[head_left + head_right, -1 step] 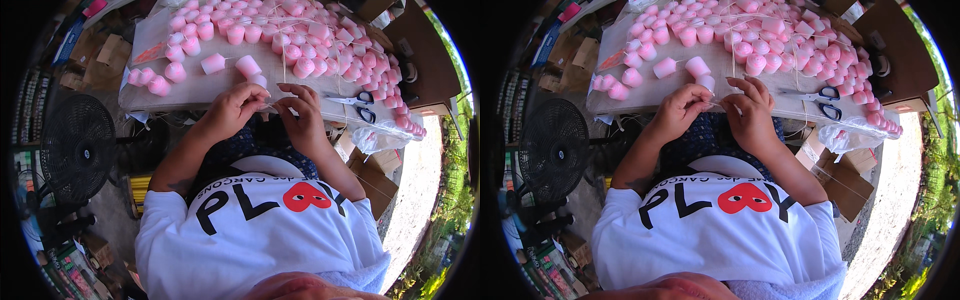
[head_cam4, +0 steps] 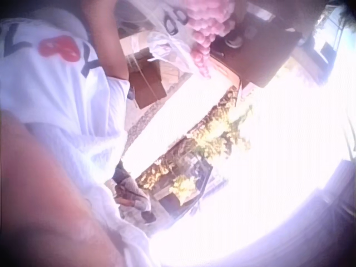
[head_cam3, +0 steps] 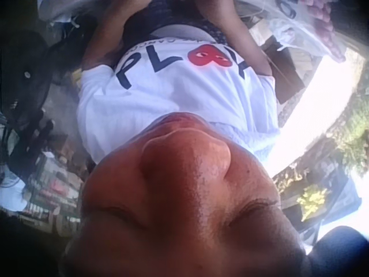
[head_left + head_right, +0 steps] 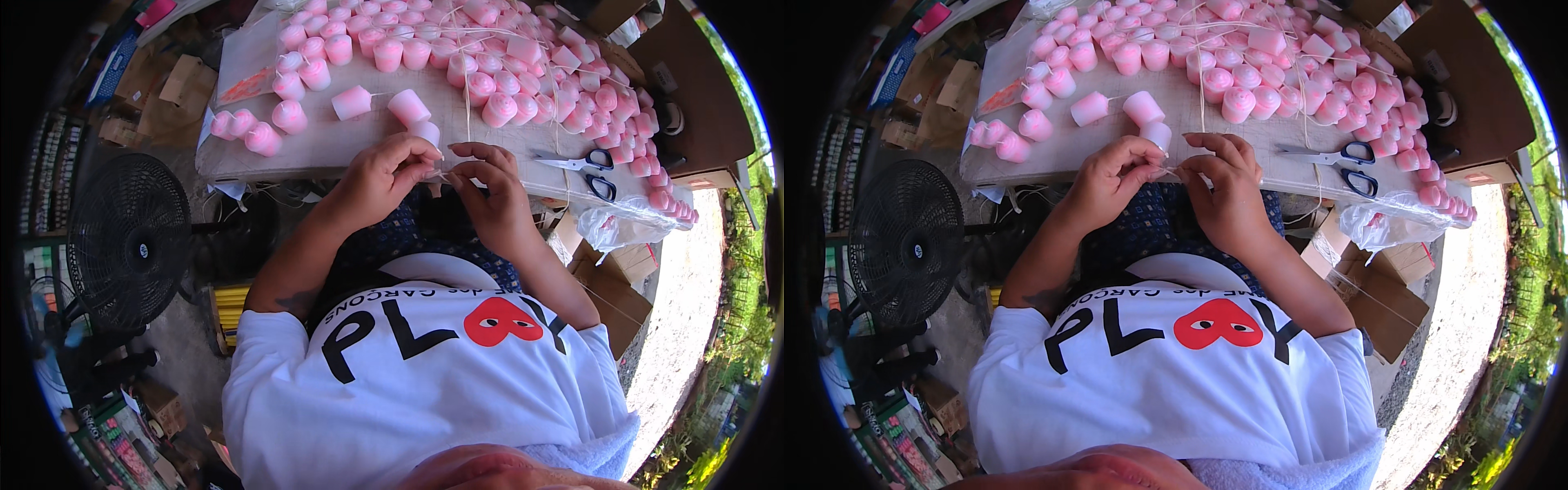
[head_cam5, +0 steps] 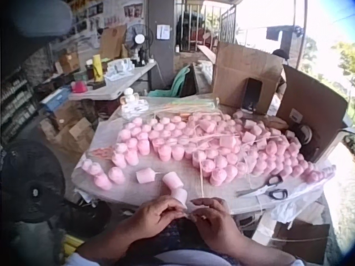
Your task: The person threads pink cylindrical candles onto a string, ties knots between them, and trims excess string with scissors. The process is repeated to form a continuous candle garland on a work table.
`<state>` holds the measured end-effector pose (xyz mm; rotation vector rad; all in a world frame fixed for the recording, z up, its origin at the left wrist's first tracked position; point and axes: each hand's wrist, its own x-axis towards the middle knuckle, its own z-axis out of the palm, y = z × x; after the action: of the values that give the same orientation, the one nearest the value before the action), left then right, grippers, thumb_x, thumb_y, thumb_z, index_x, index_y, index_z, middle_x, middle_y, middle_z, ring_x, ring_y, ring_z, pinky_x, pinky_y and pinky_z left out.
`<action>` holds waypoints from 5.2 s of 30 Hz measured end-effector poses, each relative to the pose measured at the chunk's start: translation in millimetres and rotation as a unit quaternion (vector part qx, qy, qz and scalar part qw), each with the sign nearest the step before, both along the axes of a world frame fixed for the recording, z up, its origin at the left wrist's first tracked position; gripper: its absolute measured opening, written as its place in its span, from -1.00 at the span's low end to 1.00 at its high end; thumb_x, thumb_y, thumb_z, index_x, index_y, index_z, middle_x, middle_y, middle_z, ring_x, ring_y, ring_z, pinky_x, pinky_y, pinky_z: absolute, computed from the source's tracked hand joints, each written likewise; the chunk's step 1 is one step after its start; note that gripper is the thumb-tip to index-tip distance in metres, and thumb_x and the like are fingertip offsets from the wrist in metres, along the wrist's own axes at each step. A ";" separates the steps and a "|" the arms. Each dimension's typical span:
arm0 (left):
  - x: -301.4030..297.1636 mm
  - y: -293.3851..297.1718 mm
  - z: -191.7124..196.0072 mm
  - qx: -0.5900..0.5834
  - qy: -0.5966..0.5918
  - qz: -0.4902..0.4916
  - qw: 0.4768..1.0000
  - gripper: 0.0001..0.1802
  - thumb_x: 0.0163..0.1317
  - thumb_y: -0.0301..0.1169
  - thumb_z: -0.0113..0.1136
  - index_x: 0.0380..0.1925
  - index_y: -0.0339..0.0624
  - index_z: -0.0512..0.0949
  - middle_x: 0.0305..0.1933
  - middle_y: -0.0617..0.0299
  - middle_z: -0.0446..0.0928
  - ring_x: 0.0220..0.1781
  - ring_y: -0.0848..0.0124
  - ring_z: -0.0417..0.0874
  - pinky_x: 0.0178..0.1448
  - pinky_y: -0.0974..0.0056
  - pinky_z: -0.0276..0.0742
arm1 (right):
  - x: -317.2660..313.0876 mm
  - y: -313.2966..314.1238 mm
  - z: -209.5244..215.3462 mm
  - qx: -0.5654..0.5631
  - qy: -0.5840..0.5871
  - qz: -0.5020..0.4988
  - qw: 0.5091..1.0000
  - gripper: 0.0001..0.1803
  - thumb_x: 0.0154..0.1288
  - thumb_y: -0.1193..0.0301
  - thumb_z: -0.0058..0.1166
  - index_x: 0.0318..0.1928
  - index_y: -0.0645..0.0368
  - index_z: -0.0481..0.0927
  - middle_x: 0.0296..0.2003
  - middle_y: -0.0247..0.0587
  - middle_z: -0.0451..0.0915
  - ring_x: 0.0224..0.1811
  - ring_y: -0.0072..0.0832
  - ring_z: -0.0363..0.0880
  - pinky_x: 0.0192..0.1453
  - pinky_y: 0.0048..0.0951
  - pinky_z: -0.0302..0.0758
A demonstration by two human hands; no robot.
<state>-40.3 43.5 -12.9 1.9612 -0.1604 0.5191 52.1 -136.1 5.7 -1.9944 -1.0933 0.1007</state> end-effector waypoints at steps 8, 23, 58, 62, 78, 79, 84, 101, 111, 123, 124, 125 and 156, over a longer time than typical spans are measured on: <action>6.5 -8.0 -22.3 -0.103 -0.087 -0.011 0.991 -0.88 0.40 -0.52 -0.01 -0.11 -0.24 0.43 -0.17 0.26 0.48 -0.27 0.59 0.45 -0.15 0.44 0.45 | -4.8 8.8 0.2 0.125 0.535 0.083 0.832 -0.89 0.39 0.47 0.04 -0.17 0.25 0.57 -0.19 -0.26 0.54 -0.07 -0.52 0.45 0.06 -0.56 0.34; 16.3 -34.8 -38.1 -0.210 -0.100 0.067 0.970 -0.95 0.42 -0.51 -0.04 -0.18 -0.21 0.33 -0.25 0.27 0.36 -0.41 0.62 0.40 -0.36 0.48 0.38 | -12.3 23.2 -10.3 0.090 -0.139 0.007 0.986 -0.86 0.18 0.57 0.17 -0.25 0.25 0.52 -0.35 -0.09 0.52 -0.27 -0.14 0.51 -0.15 -0.27 0.42; 14.5 -27.3 -32.9 -0.137 -0.075 0.120 0.980 -0.91 0.32 -0.56 0.11 -0.24 -0.28 0.41 -0.37 0.19 0.52 -0.41 0.49 0.58 -0.34 0.37 0.52 | 12.0 1.8 -3.2 0.085 0.093 0.065 0.990 -0.77 0.10 0.54 0.23 -0.18 0.27 0.59 -0.31 -0.14 0.60 -0.30 -0.30 0.60 -0.20 -0.39 0.53; 16.3 -28.2 -39.1 -0.088 -0.094 0.124 0.984 -0.88 0.32 -0.58 0.09 -0.18 -0.29 0.38 -0.38 0.19 0.52 -0.41 0.49 0.59 -0.34 0.40 0.51 | 3.1 7.5 6.4 0.078 0.085 0.069 0.991 -0.70 0.15 0.50 0.24 -0.08 0.26 0.57 -0.32 -0.12 0.60 -0.30 -0.26 0.62 -0.18 -0.34 0.55; 6.0 -0.5 -29.0 0.181 -0.135 0.027 0.974 -0.77 0.10 -0.59 0.25 -0.22 -0.25 0.51 -0.20 0.10 0.49 -0.25 0.10 0.61 -0.17 0.14 0.58 | 15.4 -10.4 4.6 -0.048 -0.137 0.152 0.978 -0.89 0.17 0.52 0.18 -0.28 0.25 0.55 -0.36 -0.06 0.55 -0.27 -0.10 0.57 -0.19 -0.20 0.53; 5.0 1.2 -30.0 0.183 -0.116 0.023 0.976 -0.79 0.09 -0.58 0.27 -0.24 -0.24 0.53 -0.20 0.12 0.49 -0.24 0.11 0.61 -0.17 0.12 0.59 | 16.6 -12.2 6.6 -0.047 -0.126 0.150 0.979 -0.88 0.17 0.50 0.17 -0.29 0.25 0.54 -0.37 -0.07 0.55 -0.26 -0.10 0.57 -0.17 -0.20 0.52; 4.9 -0.6 -30.3 0.157 -0.092 0.023 0.983 -0.78 0.06 -0.57 0.29 -0.25 -0.21 0.55 -0.18 0.15 0.50 -0.21 0.13 0.61 -0.14 0.14 0.59 | 17.8 -15.8 10.1 -0.036 -0.079 0.132 0.987 -0.87 0.17 0.47 0.17 -0.30 0.26 0.55 -0.35 -0.06 0.56 -0.26 -0.10 0.56 -0.15 -0.19 0.52; 34.9 9.1 18.5 0.519 -0.023 0.023 0.854 -0.56 0.18 -0.43 0.10 0.11 0.04 0.49 0.34 0.28 0.33 0.38 0.19 0.28 0.42 -0.07 0.07 | 46.9 -48.4 27.1 0.014 -0.160 -0.040 0.986 -0.66 0.16 0.68 -0.02 -0.03 0.25 0.57 -0.11 -0.01 0.56 -0.01 -0.09 0.52 0.06 -0.21 0.46; 17.9 -8.0 53.3 0.132 -0.067 0.061 0.987 -0.48 0.08 -0.63 0.29 0.08 -0.17 0.43 0.12 0.12 0.49 0.09 0.33 0.56 0.01 0.29 0.51 | 122.6 -158.5 0.8 -0.243 -0.095 -0.132 0.956 -0.45 0.17 0.59 0.02 0.24 0.22 0.40 0.24 0.02 0.38 0.32 -0.11 0.31 0.41 -0.24 0.24; 36.7 -8.8 12.6 -0.207 -0.072 -0.050 0.974 -0.47 0.26 -0.58 0.19 0.17 -0.23 0.19 0.02 0.22 0.39 0.08 0.51 0.46 0.17 0.35 0.46 | 152.5 -157.3 28.7 -0.301 -0.057 -0.064 0.950 -0.47 0.01 0.64 0.10 0.09 0.24 0.52 0.09 0.01 0.48 0.15 -0.14 0.45 0.24 -0.25 0.39; 37.1 -9.9 10.0 -0.203 -0.083 -0.051 0.974 -0.48 0.28 -0.57 0.17 0.17 -0.23 0.19 0.02 0.22 0.38 0.09 0.51 0.45 0.18 0.35 0.45 | 149.8 -155.2 37.1 -0.336 -0.053 -0.064 0.938 -0.49 -0.01 0.63 0.11 0.07 0.25 0.54 0.07 0.01 0.49 0.11 -0.14 0.48 0.20 -0.24 0.42; 37.5 -10.7 7.9 -0.198 -0.094 -0.051 0.974 -0.49 0.29 -0.56 0.16 0.17 -0.24 0.19 0.02 0.21 0.38 0.09 0.50 0.44 0.19 0.34 0.44 | 147.9 -153.0 41.7 -0.370 -0.048 -0.065 0.926 -0.50 -0.02 0.63 0.13 0.04 0.26 0.55 0.05 0.00 0.50 0.07 -0.14 0.51 0.16 -0.23 0.44; 36.8 -19.4 -3.1 0.046 -0.101 0.051 0.992 -0.45 0.18 -0.43 0.28 0.13 -0.23 0.27 0.03 -0.07 0.41 0.06 -0.02 0.48 0.13 0.03 0.40 | 5.7 -37.4 65.2 0.367 0.111 0.076 0.921 -0.62 0.36 0.58 0.02 0.15 0.31 0.32 -0.06 0.01 0.58 -0.01 -0.39 0.61 0.12 -0.37 0.52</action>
<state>-3.5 24.1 -15.9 2.0107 -0.2154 0.7912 57.8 -173.5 70.9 -1.1945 -0.9495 -0.0061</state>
